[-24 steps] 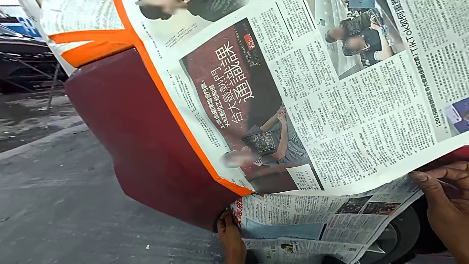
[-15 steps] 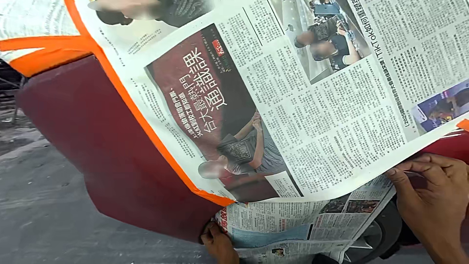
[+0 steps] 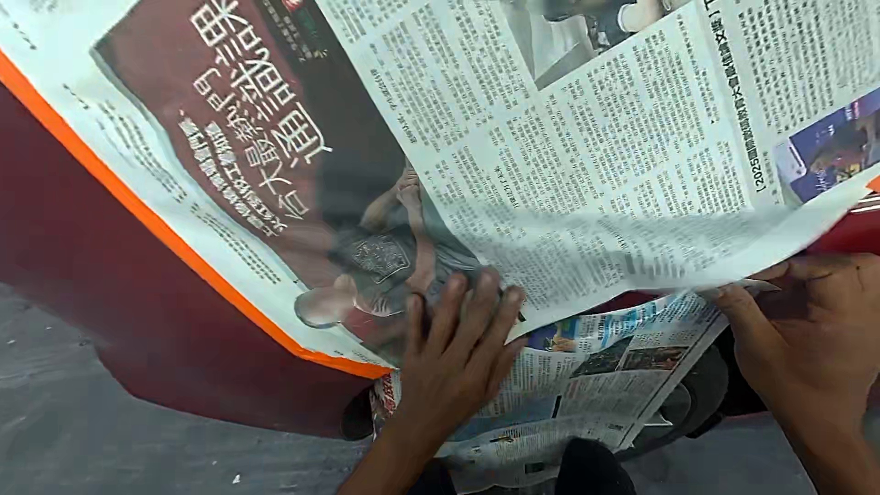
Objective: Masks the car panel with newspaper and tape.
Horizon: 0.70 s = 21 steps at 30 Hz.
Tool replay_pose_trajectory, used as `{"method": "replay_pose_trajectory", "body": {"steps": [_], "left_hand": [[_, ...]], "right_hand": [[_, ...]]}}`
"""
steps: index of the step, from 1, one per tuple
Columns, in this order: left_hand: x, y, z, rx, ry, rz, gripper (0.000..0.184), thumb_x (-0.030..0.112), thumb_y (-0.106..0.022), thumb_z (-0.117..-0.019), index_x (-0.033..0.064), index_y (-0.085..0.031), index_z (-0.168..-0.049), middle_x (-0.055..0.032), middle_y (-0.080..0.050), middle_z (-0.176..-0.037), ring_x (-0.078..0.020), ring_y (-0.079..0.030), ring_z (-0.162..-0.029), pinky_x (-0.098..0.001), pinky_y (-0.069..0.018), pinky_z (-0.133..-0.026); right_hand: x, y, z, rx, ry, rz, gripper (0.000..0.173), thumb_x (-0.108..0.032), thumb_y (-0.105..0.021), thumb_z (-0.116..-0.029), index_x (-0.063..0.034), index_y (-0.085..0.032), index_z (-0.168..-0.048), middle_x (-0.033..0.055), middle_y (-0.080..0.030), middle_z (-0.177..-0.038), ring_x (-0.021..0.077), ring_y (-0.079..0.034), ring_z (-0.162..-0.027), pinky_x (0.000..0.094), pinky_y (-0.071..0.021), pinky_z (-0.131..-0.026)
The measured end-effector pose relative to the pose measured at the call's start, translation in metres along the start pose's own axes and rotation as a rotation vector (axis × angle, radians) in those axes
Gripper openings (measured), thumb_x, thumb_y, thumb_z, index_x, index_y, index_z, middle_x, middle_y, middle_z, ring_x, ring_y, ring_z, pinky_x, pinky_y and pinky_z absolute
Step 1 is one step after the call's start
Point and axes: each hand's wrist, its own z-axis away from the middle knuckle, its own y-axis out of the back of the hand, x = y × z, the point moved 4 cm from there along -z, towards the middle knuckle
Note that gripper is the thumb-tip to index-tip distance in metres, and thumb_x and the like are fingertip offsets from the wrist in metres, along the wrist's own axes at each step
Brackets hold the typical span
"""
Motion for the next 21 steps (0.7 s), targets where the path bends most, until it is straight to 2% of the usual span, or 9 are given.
{"method": "replay_pose_trajectory", "body": {"steps": [2, 5, 7, 10, 11, 14, 17, 19, 21], "left_hand": [[0.000, -0.009, 0.001, -0.003, -0.045, -0.119, 0.056, 0.048, -0.039, -0.1073, 0.0217, -0.038, -0.157, 0.0058, -0.021, -0.170, -0.0149, -0.006, -0.159, -0.0513, 0.0021, -0.127], [0.003, -0.010, 0.006, -0.057, -0.054, -0.176, 0.056, 0.047, -0.033, -0.1089, 0.0211, -0.034, -0.159, 0.0067, -0.018, -0.171, -0.0135, -0.002, -0.159, -0.0505, 0.0063, -0.126], [0.003, -0.010, 0.014, -0.081, -0.095, -0.196, 0.053, 0.042, -0.035, -0.1096, 0.0185, -0.039, -0.156, 0.0052, -0.026, -0.169, -0.0142, -0.008, -0.158, -0.0494, 0.0051, -0.126], [0.002, -0.012, 0.031, -0.095, -0.141, -0.231, 0.047, 0.032, -0.038, -0.1094, 0.0181, -0.042, -0.154, 0.0054, -0.035, -0.165, -0.0127, -0.015, -0.157, -0.0447, 0.0002, -0.126], [0.001, -0.011, 0.035, -0.090, -0.152, -0.231, 0.046, 0.029, -0.039, -0.1093, 0.0172, -0.041, -0.154, 0.0045, -0.036, -0.164, -0.0127, -0.017, -0.156, -0.0439, -0.0014, -0.126], [-0.001, -0.004, 0.037, -0.060, -0.152, -0.175, 0.051, 0.019, -0.044, -0.1070, 0.0148, -0.035, -0.157, 0.0004, -0.032, -0.166, -0.0155, -0.019, -0.156, -0.0439, -0.0070, -0.127], [-0.011, 0.012, 0.034, 0.017, -0.025, -0.022, 0.049, 0.025, -0.057, -0.1034, 0.0216, -0.042, -0.150, 0.0005, -0.034, -0.163, -0.0183, -0.027, -0.153, -0.0451, -0.0188, -0.125], [-0.015, 0.025, 0.043, 0.077, 0.063, 0.031, 0.041, 0.029, -0.062, -0.1001, 0.0263, -0.049, -0.139, 0.0013, -0.045, -0.148, -0.0175, -0.041, -0.141, -0.0419, -0.0299, -0.118], [-0.011, 0.034, 0.065, 0.062, 0.130, 0.074, 0.029, 0.034, -0.063, -0.0984, 0.0266, -0.053, -0.125, 0.0005, -0.051, -0.122, -0.0170, -0.050, -0.115, -0.0343, -0.0363, -0.102]], "right_hand": [[-0.002, 0.001, -0.002, -0.011, -0.024, -0.009, 0.045, -0.046, -0.071, -0.0920, -0.0033, -0.063, -0.105, 0.0112, -0.053, -0.101, 0.0211, -0.052, -0.088, 0.0472, -0.0407, -0.083], [-0.005, 0.001, -0.001, -0.027, -0.074, -0.045, 0.045, -0.047, -0.072, -0.0910, -0.0051, -0.064, -0.106, 0.0084, -0.051, -0.103, 0.0176, -0.052, -0.086, 0.0428, -0.0412, -0.080], [-0.003, 0.001, 0.000, -0.019, -0.070, -0.082, 0.045, -0.046, -0.072, -0.0911, -0.0042, -0.064, -0.107, 0.0093, -0.052, -0.103, 0.0170, -0.053, -0.086, 0.0396, -0.0425, -0.078], [0.003, 0.001, 0.000, 0.013, -0.049, -0.147, 0.040, -0.040, -0.074, -0.0920, -0.0032, -0.064, -0.105, 0.0066, -0.054, -0.103, 0.0091, -0.055, -0.089, 0.0239, -0.0491, -0.077], [0.004, 0.001, 0.000, 0.021, -0.040, -0.156, 0.039, -0.039, -0.074, -0.0923, -0.0026, -0.064, -0.104, 0.0069, -0.055, -0.103, 0.0091, -0.055, -0.089, 0.0238, -0.0486, -0.078], [0.002, 0.003, 0.000, -0.003, 0.003, -0.126, 0.039, -0.039, -0.071, -0.0938, -0.0024, -0.065, -0.105, 0.0108, -0.056, -0.103, 0.0158, -0.054, -0.087, 0.0337, -0.0461, -0.077], [0.006, 0.008, 0.000, -0.073, 0.036, -0.136, 0.033, -0.040, -0.070, -0.0942, -0.0073, -0.068, -0.100, 0.0071, -0.054, -0.106, 0.0139, -0.053, -0.092, 0.0340, -0.0443, -0.083], [0.009, 0.012, -0.001, -0.107, 0.067, -0.173, 0.032, -0.040, -0.067, -0.0961, -0.0083, -0.066, -0.098, 0.0046, -0.055, -0.107, 0.0088, -0.054, -0.095, 0.0270, -0.0465, -0.084], [0.009, 0.015, -0.001, -0.130, 0.086, -0.237, 0.030, -0.039, -0.065, -0.0979, -0.0097, -0.064, -0.098, 0.0028, -0.058, -0.109, 0.0070, -0.057, -0.105, 0.0248, -0.0486, -0.091]]}}
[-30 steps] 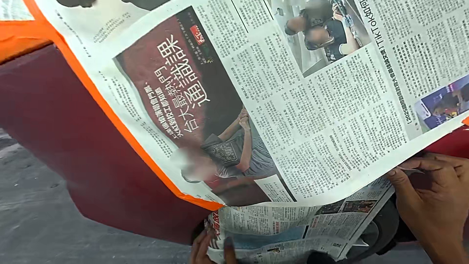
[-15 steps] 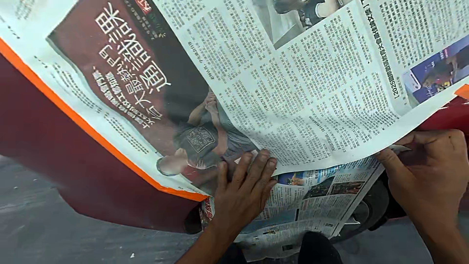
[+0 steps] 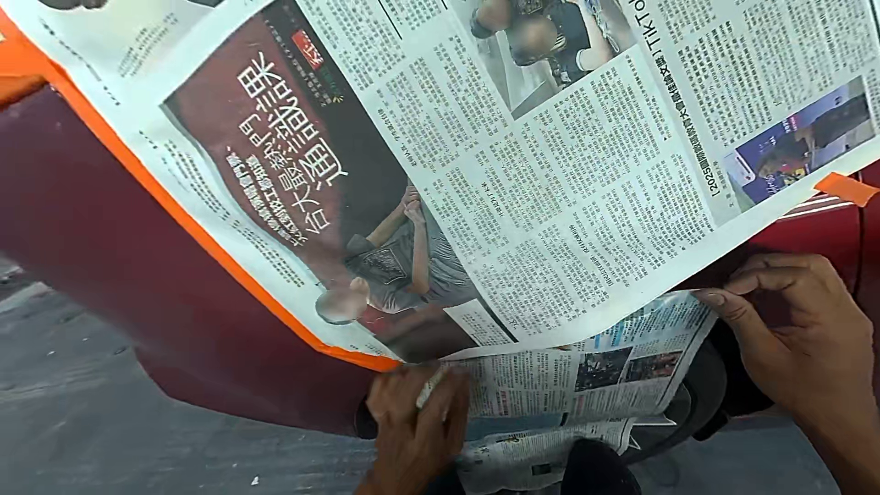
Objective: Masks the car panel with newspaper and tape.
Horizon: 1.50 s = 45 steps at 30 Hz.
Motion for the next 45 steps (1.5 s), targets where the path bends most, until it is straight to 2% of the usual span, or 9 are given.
{"method": "replay_pose_trajectory", "body": {"steps": [6, 10, 16, 21, 24, 28, 34, 40, 45], "left_hand": [[0.007, -0.001, 0.106, -0.176, 0.436, 0.059, 0.060, 0.054, -0.068, -0.0930, 0.0125, -0.051, -0.132, -0.0160, -0.054, -0.126, -0.0278, -0.052, -0.122, -0.0417, -0.0411, -0.106], [0.013, -0.004, 0.158, -0.207, 0.948, 0.138, 0.092, 0.046, -0.075, -0.0865, -0.0166, -0.038, -0.142, -0.0438, -0.038, -0.145, -0.0562, -0.038, -0.137, -0.0639, -0.0316, -0.114], [-0.006, -0.036, 0.225, -0.143, 2.045, 0.723, 0.092, 0.047, -0.054, -0.1041, 0.0081, 0.005, -0.163, -0.0317, -0.014, -0.165, -0.0489, -0.026, -0.149, -0.0670, -0.0327, -0.114], [-0.012, -0.039, 0.229, -0.007, 2.134, 0.819, 0.089, 0.060, -0.043, -0.1034, 0.0171, 0.005, -0.165, -0.0229, -0.006, -0.170, -0.0449, -0.018, -0.154, -0.0680, -0.0255, -0.117], [-0.013, -0.037, 0.224, 0.001, 2.111, 0.782, 0.086, 0.055, -0.043, -0.1056, 0.0156, 0.006, -0.164, -0.0249, -0.004, -0.169, -0.0479, -0.017, -0.152, -0.0703, -0.0267, -0.115], [-0.002, -0.044, 0.208, 0.109, 2.205, 0.905, 0.083, 0.054, -0.036, -0.1078, 0.0199, 0.017, -0.162, -0.0307, -0.006, -0.166, -0.0492, -0.037, -0.140, -0.0596, -0.0426, -0.105], [-0.001, -0.053, 0.206, 0.181, 2.202, 0.884, 0.082, 0.053, -0.031, -0.1089, 0.0175, 0.023, -0.160, -0.0275, 0.007, -0.167, -0.0472, -0.027, -0.146, -0.0578, -0.0373, -0.111], [0.000, -0.052, 0.182, 0.271, 2.246, 0.953, 0.082, 0.056, -0.032, -0.1078, 0.0236, 0.021, -0.161, -0.0232, 0.006, -0.169, -0.0497, -0.019, -0.150, -0.0670, -0.0345, -0.111], [-0.007, -0.049, 0.180, 0.292, 2.285, 0.973, 0.078, 0.059, -0.027, -0.1075, 0.0265, 0.019, -0.161, -0.0229, 0.001, -0.169, -0.0491, -0.026, -0.148, -0.0645, -0.0386, -0.108]], "right_hand": [[-0.028, -0.002, -0.004, -0.148, 0.046, 0.051, 0.047, -0.058, -0.065, -0.0932, -0.0139, -0.072, -0.109, 0.0036, -0.071, -0.105, 0.0172, -0.064, -0.103, 0.0476, -0.0470, -0.092], [-0.059, -0.020, -0.013, -0.402, 0.128, 0.261, 0.054, -0.064, -0.059, -0.0928, -0.0131, -0.077, -0.103, 0.0073, -0.074, -0.092, 0.0271, -0.071, -0.085, 0.0565, -0.0540, -0.078], [-0.080, -0.028, -0.015, -0.529, 0.113, 0.146, 0.033, -0.042, -0.058, -0.0999, -0.0165, -0.080, -0.099, 0.0060, -0.075, -0.092, 0.0256, -0.072, -0.087, 0.0550, -0.0553, -0.078], [-0.100, -0.024, -0.005, -0.423, 0.233, 0.228, 0.027, -0.027, -0.060, -0.1028, -0.0076, -0.079, -0.100, 0.0151, -0.073, -0.086, 0.0282, -0.070, -0.075, 0.0452, -0.0543, -0.067], [-0.109, -0.020, -0.001, -0.314, 0.339, 0.320, 0.026, -0.029, -0.059, -0.1040, -0.0110, -0.078, -0.100, 0.0126, -0.072, -0.083, 0.0294, -0.069, -0.081, 0.0438, -0.0533, -0.073], [-0.109, -0.018, -0.002, -0.170, 0.379, 0.344, 0.023, -0.028, -0.059, -0.1033, -0.0146, -0.076, -0.098, 0.0098, -0.070, -0.086, 0.0280, -0.065, -0.091, 0.0413, -0.0480, -0.082], [-0.097, -0.029, -0.006, -0.064, 0.335, 0.256, 0.020, -0.036, -0.059, -0.1030, -0.0195, -0.070, -0.099, 0.0099, -0.064, -0.100, 0.0251, -0.058, -0.101, 0.0415, -0.0412, -0.088], [-0.086, -0.037, -0.017, 0.007, 0.332, 0.214, 0.026, -0.036, -0.056, -0.1039, -0.0151, -0.069, -0.095, 0.0095, -0.064, -0.093, 0.0249, -0.060, -0.100, 0.0433, -0.0415, -0.092], [-0.064, -0.047, -0.026, 0.013, 0.334, 0.159, 0.031, -0.039, -0.058, -0.1024, -0.0131, -0.070, -0.093, 0.0124, -0.066, -0.094, 0.0288, -0.060, -0.101, 0.0480, -0.0415, -0.093]]}}
